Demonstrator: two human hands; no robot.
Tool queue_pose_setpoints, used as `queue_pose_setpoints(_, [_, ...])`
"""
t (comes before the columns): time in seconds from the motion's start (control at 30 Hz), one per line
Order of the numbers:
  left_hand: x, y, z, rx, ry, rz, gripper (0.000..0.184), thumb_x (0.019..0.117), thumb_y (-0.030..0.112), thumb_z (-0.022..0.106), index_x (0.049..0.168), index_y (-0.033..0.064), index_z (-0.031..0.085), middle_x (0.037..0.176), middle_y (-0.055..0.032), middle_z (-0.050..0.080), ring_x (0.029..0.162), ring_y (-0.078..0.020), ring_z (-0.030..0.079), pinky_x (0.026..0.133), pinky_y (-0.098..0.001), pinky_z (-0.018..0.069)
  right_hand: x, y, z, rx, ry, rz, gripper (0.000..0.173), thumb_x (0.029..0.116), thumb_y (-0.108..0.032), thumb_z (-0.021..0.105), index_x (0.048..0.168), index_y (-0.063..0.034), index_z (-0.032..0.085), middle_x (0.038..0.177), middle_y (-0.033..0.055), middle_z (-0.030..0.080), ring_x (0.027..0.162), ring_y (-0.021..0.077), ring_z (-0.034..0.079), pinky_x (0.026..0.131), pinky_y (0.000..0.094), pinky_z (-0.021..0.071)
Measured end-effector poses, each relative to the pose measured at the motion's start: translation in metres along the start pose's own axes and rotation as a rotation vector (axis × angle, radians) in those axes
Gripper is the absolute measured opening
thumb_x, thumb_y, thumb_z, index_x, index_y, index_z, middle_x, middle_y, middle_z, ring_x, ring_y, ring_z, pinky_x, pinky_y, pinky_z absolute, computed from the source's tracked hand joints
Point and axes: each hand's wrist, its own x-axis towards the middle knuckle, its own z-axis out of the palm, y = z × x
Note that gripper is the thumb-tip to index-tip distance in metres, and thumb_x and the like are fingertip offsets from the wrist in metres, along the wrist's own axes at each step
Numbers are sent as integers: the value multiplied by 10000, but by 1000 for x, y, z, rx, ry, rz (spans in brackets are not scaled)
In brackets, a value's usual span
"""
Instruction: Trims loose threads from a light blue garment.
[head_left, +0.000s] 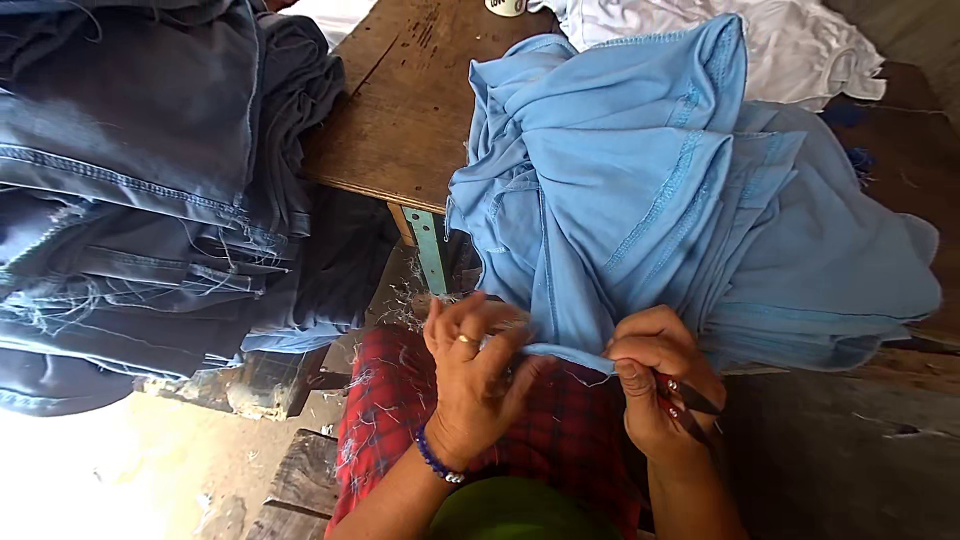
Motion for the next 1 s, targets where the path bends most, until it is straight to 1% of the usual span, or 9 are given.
queue_pose_setpoints(0.07, [9,5,2,-118,77,30,92,981,208,636,948,123,649,914,7,700,980,-87,638,1007,-345,429,-1,-10,-1,-11,-4,10,181,1071,-235,554,1004,-124,680,1002,-33,567,954,-33,564,847,101,475])
queue_pose_setpoints(0.13, [17,13,-4,-275,157,23,52,1020,174,581,1059,142,590,931,52,665,911,-18,646,860,-219,545,-5,-21,-1,102,-8,65,259,1097,-285,492,1203,-143,681,992,-73,584,858,-73,539,743,70,443])
queue_pose_setpoints(0.23, [32,33,-11,-439,176,49,149,1045,140,562,1185,171,606,1079,107,696,1004,21,661,886,-186,564,-16,-40,6,404,-163,276,550,1101,-358,450,1612,-227,292,1144,-62,699,815,-61,605,697,93,486])
queue_pose_setpoints(0.3, [44,46,-11,-469,126,133,138,1046,118,566,1178,140,599,1108,79,700,1064,-6,657,945,-211,548,-18,-44,9,529,-254,381,718,1096,-320,476,1650,-128,63,1343,-33,642,933,-65,604,787,109,502])
queue_pose_setpoints(0.47, [60,50,-5,-517,150,134,282,1025,131,614,1291,217,575,1360,26,663,1310,-200,598,1171,-471,433,37,-24,-38,398,137,339,356,1056,-369,550,1383,-250,626,948,-180,693,547,-103,451,491,89,384])
queue_pose_setpoints(0.57, [41,30,3,-527,256,-186,310,992,114,643,1265,257,616,1363,57,620,1259,-153,602,1060,-365,521,62,17,-65,514,298,454,314,1100,-212,419,1312,-154,642,1280,-50,700,446,-67,399,414,93,350])
queue_pose_setpoints(0.7, [16,-5,32,-507,181,-607,541,904,118,737,1344,33,434,1341,-106,520,1211,-172,594,976,-365,557,60,41,-67,620,334,551,395,1116,-177,308,1297,-99,650,1308,-19,693,412,-53,373,393,98,336])
queue_pose_setpoints(0.83, [20,-22,57,-461,132,-521,672,901,114,762,1434,-9,371,1204,-133,570,944,-147,689,817,-323,621,51,41,-71,709,301,518,412,1114,-182,316,1390,-83,606,1320,-3,684,421,-56,366,398,96,332])
queue_pose_setpoints(1.0, [22,-35,38,-341,276,-434,97,986,89,644,926,25,685,749,35,676,639,-6,621,617,-193,539,55,38,-81,941,330,474,488,1119,-194,241,1406,-14,592,867,-25,727,424,-41,418,418,99,373])
